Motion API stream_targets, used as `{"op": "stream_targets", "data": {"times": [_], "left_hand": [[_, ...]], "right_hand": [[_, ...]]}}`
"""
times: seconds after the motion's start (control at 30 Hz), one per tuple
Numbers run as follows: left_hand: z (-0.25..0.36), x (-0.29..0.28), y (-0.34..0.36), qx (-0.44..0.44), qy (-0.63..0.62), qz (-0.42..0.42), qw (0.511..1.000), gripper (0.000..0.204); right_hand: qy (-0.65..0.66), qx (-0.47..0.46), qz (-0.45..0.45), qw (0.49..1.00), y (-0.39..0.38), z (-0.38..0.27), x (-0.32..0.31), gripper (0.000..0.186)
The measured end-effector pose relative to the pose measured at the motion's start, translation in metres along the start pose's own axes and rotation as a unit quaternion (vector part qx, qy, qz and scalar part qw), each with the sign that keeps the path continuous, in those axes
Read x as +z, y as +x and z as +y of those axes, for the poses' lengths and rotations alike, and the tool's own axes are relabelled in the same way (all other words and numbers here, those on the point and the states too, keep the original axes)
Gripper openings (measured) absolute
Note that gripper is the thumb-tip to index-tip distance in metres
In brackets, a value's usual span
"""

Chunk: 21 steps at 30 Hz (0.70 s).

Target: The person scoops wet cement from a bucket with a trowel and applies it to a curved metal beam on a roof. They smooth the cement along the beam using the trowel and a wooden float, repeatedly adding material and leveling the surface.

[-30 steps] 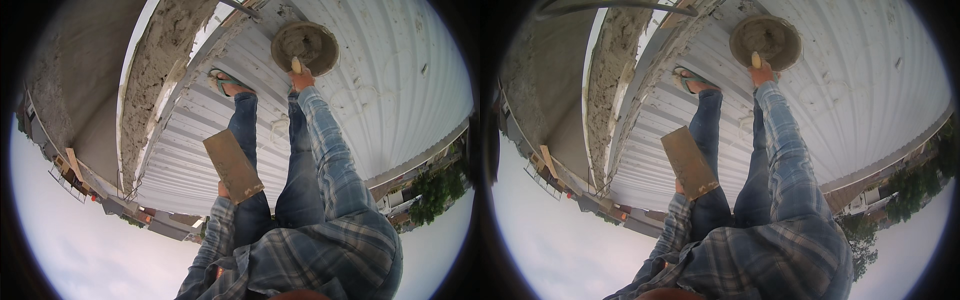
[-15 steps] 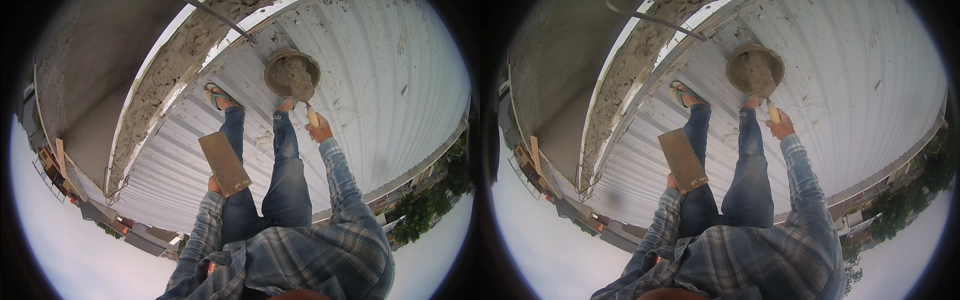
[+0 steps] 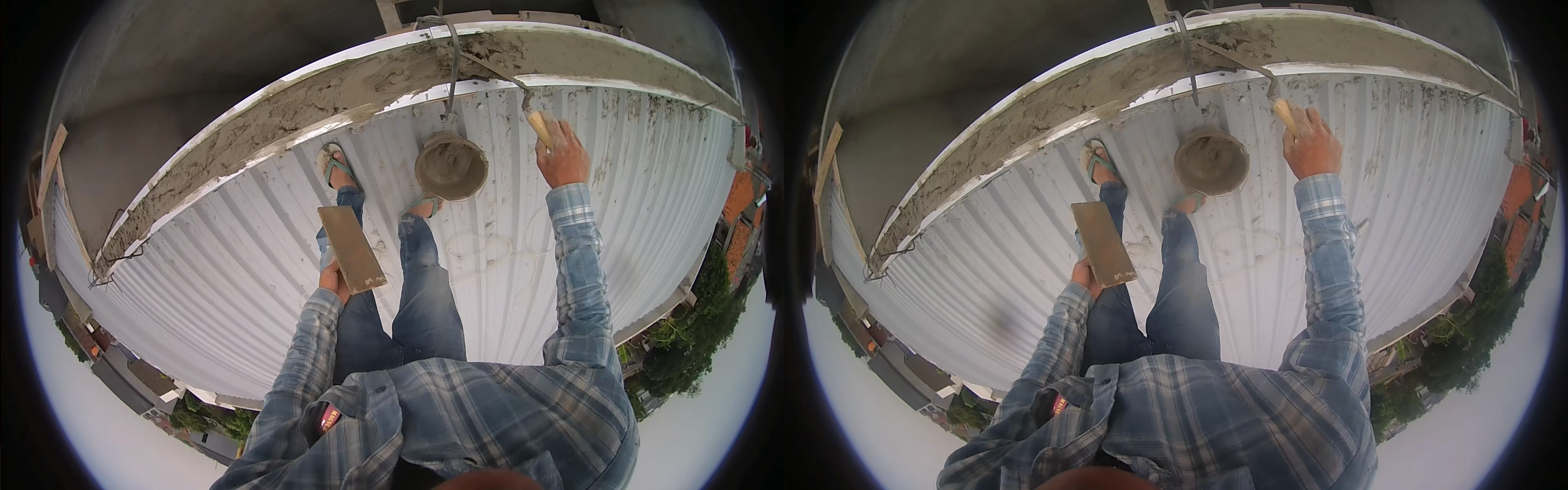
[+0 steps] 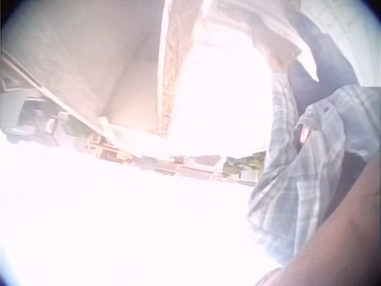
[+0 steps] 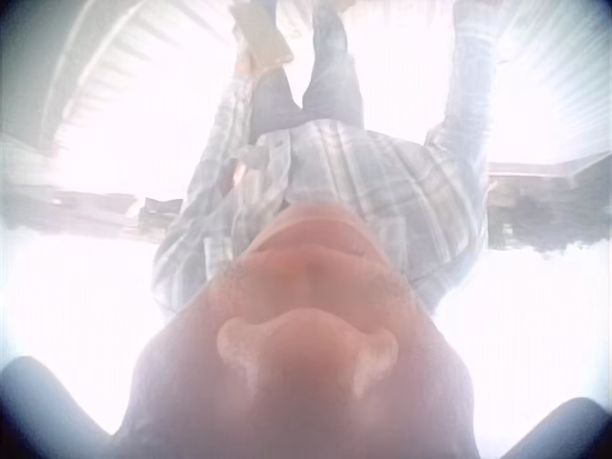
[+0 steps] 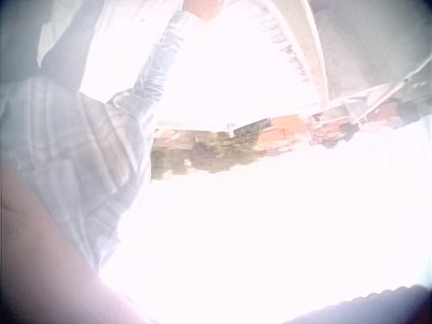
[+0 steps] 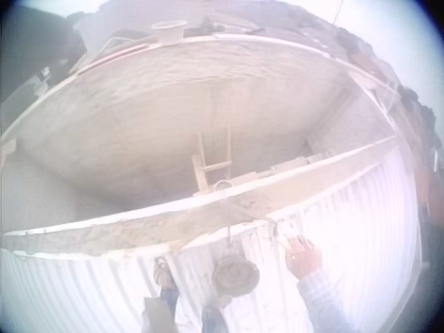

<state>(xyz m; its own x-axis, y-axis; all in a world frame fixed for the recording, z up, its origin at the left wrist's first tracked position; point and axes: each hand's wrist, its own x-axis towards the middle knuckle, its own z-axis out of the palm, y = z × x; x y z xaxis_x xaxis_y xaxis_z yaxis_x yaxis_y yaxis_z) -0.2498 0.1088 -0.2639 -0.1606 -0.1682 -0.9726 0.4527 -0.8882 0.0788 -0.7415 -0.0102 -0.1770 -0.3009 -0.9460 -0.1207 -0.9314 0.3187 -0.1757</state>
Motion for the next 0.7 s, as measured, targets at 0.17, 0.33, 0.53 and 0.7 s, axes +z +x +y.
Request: {"op": "stream_targets", "data": {"times": [0.17, 0.33, 0.53, 0.7], "left_hand": [[-0.015, -0.003, -0.002, 0.011, -0.028, -0.006, 1.000, 0.043], [-0.014, 0.001, -0.002, 0.026, -0.014, -0.010, 1.000, 0.043], [-0.012, 0.004, 0.002, 0.021, -0.003, -0.021, 1.000, 0.042], [-0.008, 0.008, -0.004, 0.032, 0.005, -0.002, 0.999, 0.041]], "right_hand": [[0.100, 0.057, 0.023, 0.993, -0.014, -0.008, -0.004, 0.042], [0.104, 0.071, -0.095, 0.988, 0.002, -0.021, 0.026, 0.045], [0.108, 0.127, -0.117, 0.979, 0.038, 0.034, 0.018, 0.052], [0.281, 0.258, -0.210, 0.900, 0.021, 0.025, -0.014, 0.047]]}}
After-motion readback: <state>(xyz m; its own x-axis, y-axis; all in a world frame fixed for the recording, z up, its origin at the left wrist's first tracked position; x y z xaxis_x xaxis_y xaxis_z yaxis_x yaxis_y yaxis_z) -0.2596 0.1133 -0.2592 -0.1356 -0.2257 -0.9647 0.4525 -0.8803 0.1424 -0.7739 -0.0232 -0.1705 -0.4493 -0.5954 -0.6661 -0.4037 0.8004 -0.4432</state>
